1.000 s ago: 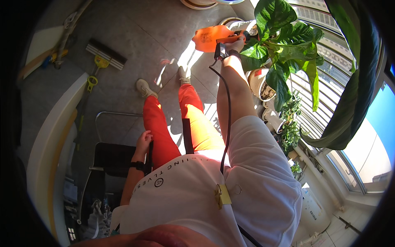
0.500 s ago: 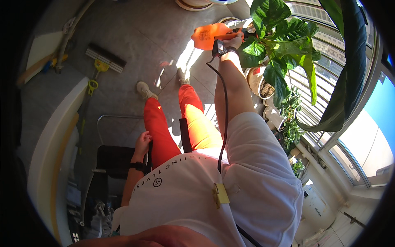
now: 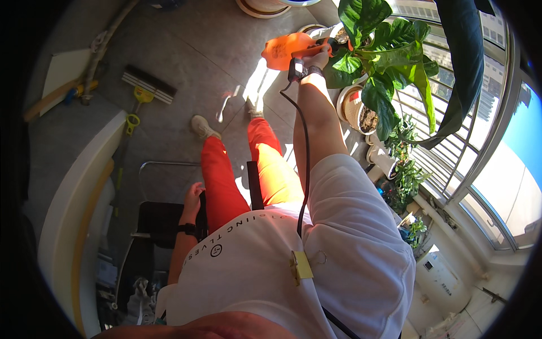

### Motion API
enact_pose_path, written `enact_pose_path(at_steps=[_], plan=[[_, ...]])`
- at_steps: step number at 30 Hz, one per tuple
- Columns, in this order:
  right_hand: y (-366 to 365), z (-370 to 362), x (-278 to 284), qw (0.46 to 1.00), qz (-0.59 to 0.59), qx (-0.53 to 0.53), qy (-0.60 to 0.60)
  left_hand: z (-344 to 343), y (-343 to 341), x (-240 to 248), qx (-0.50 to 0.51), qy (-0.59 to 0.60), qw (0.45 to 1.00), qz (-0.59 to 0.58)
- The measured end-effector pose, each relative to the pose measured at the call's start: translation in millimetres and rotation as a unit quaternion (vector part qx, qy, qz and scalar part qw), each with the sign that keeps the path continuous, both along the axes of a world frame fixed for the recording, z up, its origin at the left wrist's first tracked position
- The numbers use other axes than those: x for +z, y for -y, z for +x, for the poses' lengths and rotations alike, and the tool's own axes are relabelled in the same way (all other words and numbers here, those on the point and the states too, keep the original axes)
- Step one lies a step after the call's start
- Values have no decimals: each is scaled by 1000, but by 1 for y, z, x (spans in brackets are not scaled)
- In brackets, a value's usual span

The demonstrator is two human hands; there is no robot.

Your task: The person picks up an orange spray bottle and waters several potted plants on a balcony. They move from plant to plant, spraying water onto the leaves and soil, then return to the starting area.

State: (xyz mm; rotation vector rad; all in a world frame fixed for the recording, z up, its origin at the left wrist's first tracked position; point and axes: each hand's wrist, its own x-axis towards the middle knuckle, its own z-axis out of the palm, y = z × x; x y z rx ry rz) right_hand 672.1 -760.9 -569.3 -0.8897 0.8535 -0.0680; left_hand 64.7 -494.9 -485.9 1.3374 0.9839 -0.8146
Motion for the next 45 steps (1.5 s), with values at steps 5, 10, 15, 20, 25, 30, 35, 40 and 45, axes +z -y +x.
enact_pose_path(at_steps=[5,10,15,20,25,30,35,40,45], plan=[[-19,-26,22,999,18,-31,-2,-15,-3,-2,-3,47,998,44],[-33,-62,49,999,50,-16,-9,-29,-19,4,-15,54,997,56],[-19,-117,96,995,44,70,59,-27,-49,22,-47,56,994,76],[-7,-157,157,991,88,29,96,-19,-82,42,-35,57,994,80],[9,-178,212,987,87,53,126,-14,-107,63,-93,62,984,136],[28,-204,259,983,64,82,148,-12,-123,83,-123,58,977,163],[51,-214,302,978,33,102,176,-4,-131,96,-123,74,976,167],[74,-222,337,975,-1,110,196,6,-143,107,-142,89,970,177],[103,-247,373,982,-31,104,155,7,-158,115,-170,118,959,194]])
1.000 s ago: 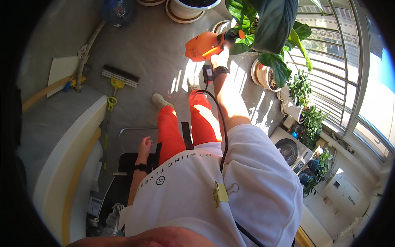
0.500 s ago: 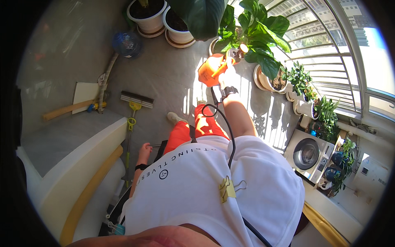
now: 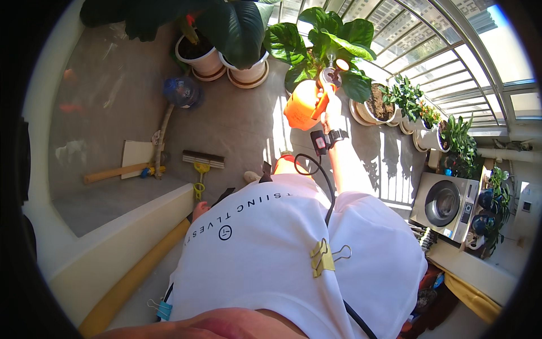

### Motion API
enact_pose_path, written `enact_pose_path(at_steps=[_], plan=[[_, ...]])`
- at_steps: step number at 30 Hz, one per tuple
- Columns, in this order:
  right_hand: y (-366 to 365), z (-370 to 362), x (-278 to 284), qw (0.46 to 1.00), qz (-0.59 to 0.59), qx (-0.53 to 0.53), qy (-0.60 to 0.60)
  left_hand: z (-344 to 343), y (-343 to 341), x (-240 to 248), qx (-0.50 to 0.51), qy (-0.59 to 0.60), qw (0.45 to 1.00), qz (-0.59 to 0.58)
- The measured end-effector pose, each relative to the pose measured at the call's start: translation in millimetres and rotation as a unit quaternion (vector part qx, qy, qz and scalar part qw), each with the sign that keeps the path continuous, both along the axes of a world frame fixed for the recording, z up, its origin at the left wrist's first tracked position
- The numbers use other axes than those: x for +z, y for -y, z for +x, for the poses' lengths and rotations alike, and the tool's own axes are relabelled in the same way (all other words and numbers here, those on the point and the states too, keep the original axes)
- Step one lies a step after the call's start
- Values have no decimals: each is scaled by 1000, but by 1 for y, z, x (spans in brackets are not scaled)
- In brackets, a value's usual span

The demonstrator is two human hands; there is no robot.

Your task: The person picks up an orange spray bottle and waters several potted plants on a balcony. They move from plant to plant, spraying water onto the leaves and soil, then return to the starting area.

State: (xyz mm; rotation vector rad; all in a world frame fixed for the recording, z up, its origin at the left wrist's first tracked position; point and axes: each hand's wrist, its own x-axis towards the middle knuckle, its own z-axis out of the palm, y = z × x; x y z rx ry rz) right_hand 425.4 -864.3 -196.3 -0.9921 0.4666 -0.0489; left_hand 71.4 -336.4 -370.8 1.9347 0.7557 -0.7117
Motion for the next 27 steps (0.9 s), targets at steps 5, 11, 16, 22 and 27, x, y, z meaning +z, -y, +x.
enact_pose_path(at_steps=[5,11,16,22,27], plan=[[30,-31,31,996,-82,-26,-21,-1,-11,-3,-97,-1,992,79],[66,-73,75,987,-156,-40,3,13,-8,-6,-125,5,991,38],[99,-81,112,984,-167,-47,-33,41,2,6,-110,1,994,19],[130,-81,135,979,-191,-66,-31,79,12,26,-98,28,994,35],[151,-77,130,974,-202,-88,-46,42,-22,25,-70,-2,998,1]])
